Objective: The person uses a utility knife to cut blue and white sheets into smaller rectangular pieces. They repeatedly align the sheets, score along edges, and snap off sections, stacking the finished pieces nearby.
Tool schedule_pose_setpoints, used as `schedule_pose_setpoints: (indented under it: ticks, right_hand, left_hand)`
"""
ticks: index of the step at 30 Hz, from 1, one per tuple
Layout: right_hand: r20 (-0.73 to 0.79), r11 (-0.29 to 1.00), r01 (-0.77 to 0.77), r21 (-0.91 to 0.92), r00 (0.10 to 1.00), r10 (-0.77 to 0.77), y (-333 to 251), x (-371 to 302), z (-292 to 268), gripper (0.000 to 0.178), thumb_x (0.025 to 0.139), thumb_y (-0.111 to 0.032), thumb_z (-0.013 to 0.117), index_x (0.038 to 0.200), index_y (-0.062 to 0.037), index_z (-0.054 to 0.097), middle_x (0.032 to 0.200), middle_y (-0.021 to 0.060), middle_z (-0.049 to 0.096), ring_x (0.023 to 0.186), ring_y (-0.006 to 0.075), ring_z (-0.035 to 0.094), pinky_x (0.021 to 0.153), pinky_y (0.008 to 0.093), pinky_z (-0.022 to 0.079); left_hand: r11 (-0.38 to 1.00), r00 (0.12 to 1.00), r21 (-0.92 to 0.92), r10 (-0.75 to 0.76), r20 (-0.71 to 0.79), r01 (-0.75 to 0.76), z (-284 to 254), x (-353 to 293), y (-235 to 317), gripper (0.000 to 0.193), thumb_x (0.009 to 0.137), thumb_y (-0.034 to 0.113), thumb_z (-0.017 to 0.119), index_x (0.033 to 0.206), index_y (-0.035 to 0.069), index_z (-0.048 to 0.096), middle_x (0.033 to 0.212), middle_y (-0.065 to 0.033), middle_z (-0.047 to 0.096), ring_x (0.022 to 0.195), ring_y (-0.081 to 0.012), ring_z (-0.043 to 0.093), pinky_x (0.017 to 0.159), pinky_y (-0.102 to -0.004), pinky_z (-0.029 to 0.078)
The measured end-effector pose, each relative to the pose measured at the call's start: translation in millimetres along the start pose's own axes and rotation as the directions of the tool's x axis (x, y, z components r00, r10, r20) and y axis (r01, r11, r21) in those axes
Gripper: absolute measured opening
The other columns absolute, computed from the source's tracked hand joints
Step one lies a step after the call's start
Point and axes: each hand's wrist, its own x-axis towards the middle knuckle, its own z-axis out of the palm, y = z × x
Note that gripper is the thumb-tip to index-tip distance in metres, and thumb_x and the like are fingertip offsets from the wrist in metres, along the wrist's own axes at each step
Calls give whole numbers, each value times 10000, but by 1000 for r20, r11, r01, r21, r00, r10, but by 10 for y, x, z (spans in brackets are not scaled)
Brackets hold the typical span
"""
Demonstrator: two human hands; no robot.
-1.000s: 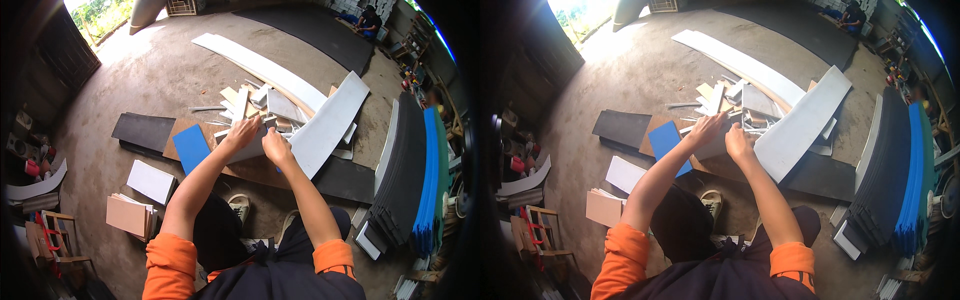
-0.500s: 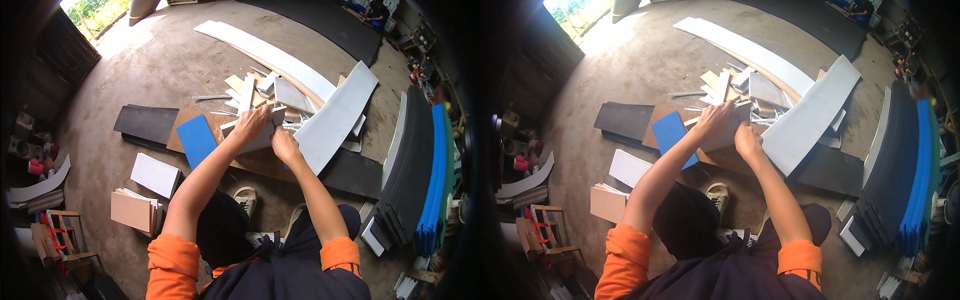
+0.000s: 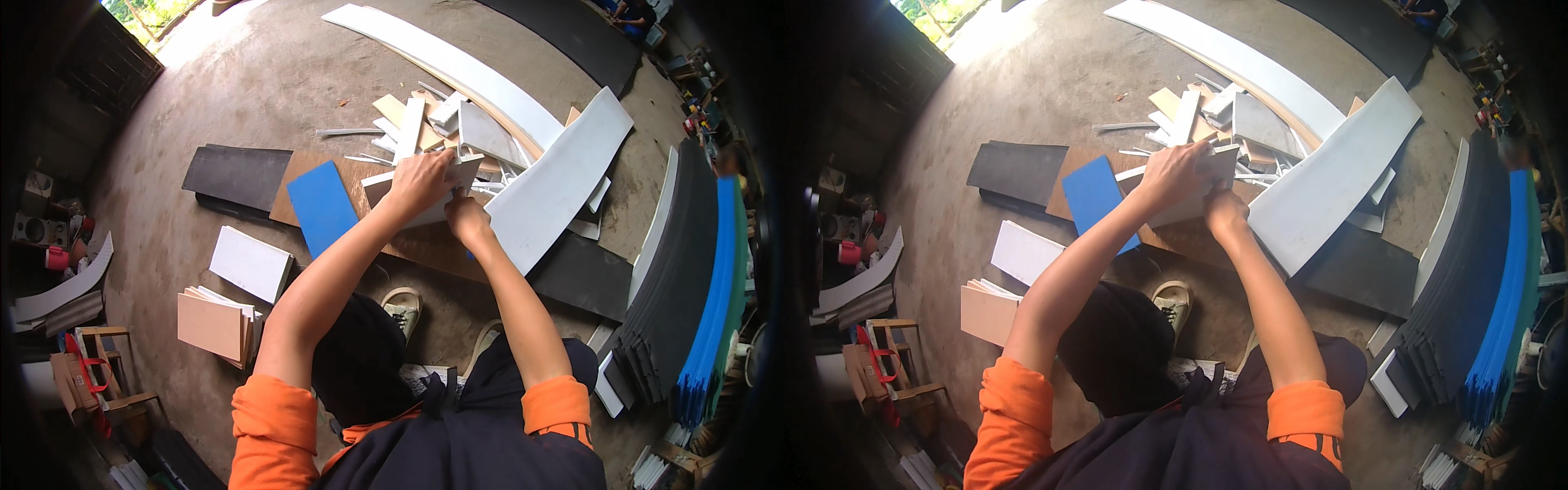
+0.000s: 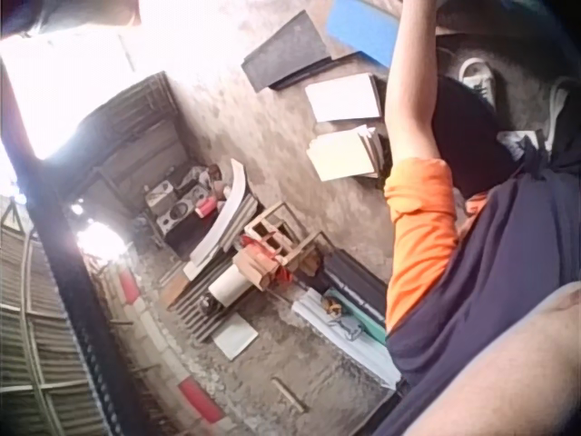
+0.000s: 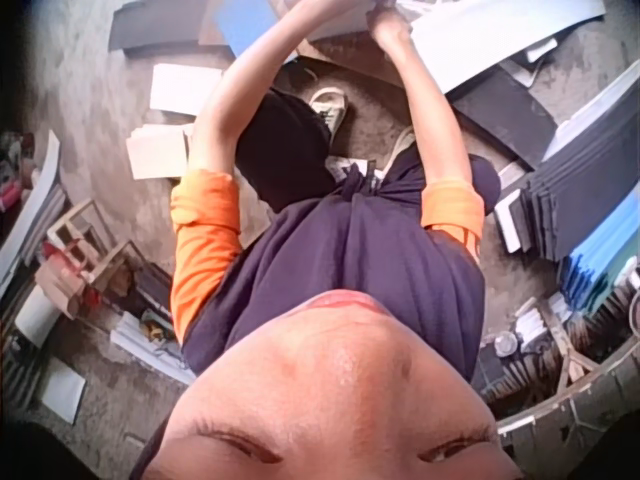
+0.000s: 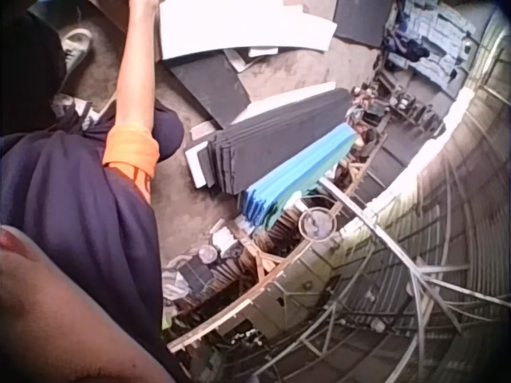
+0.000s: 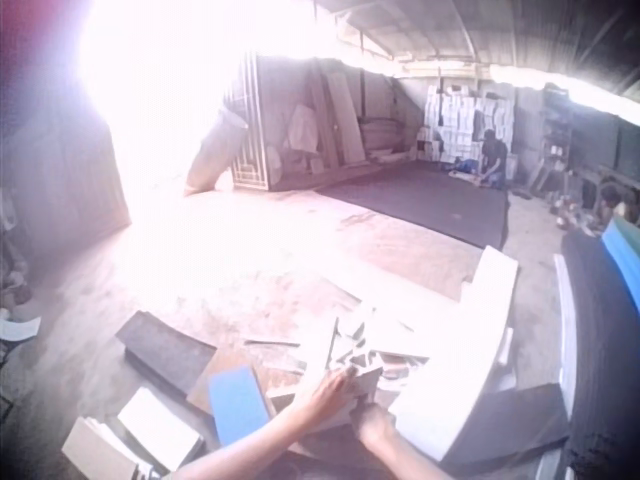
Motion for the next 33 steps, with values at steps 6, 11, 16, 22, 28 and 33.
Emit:
schedule_pose_setpoints:
  ticks: [6,11,16,22,28,33]
  right_hand:
    - [45,996,37,-82,998,-34,233,119,458,390,851,-204,409,1145,47,358,967,248,588,910,367,587,787,443,461]
    - [44,996,76,-45,996,-74,447,346,798,332,849,-183,392,1098,35,369,936,247,593,870,386,592,785,451,461]
    - [47,1000,26,-14,999,-25,500,430,1087,313,850,-192,382,1096,1,364,887,249,602,852,395,592,763,471,464]
    - [31,994,35,-101,999,-32,801,488,1545,345,866,-226,365,1141,-18,343,779,223,621,752,395,610,687,499,480]
    - [-72,984,81,-161,993,-94,1015,181,1737,281,865,-220,390,1073,-30,399,736,192,628,701,357,626,628,473,495]
    - [18,968,131,-215,991,-130,1063,-156,1475,268,866,-250,396,1016,-31,434,753,186,630,721,354,627,627,456,494]
  left_hand:
    - [984,983,-82,-150,102,158,-77,101,58,306,546,237,655,782,49,605,668,-174,601,663,-335,605,605,-398,476]
    - [985,986,-73,-150,70,155,-27,175,-7,262,633,268,651,780,57,602,660,-174,602,645,-342,603,588,-399,470]
    - [985,984,-38,-167,60,169,-14,180,-67,203,706,266,618,783,79,600,712,-141,626,658,-324,609,580,-399,469]
    - [988,987,-1,-155,41,155,-19,196,-63,214,700,271,624,804,85,598,716,-135,623,642,-319,606,570,-401,466]
    - [985,986,42,-164,-17,165,-10,150,-49,211,695,264,654,783,82,594,688,-106,626,623,-293,611,574,-373,474]
    - [986,986,37,-165,6,165,-30,87,-46,235,711,281,655,842,93,602,708,-126,626,674,-290,617,605,-386,473]
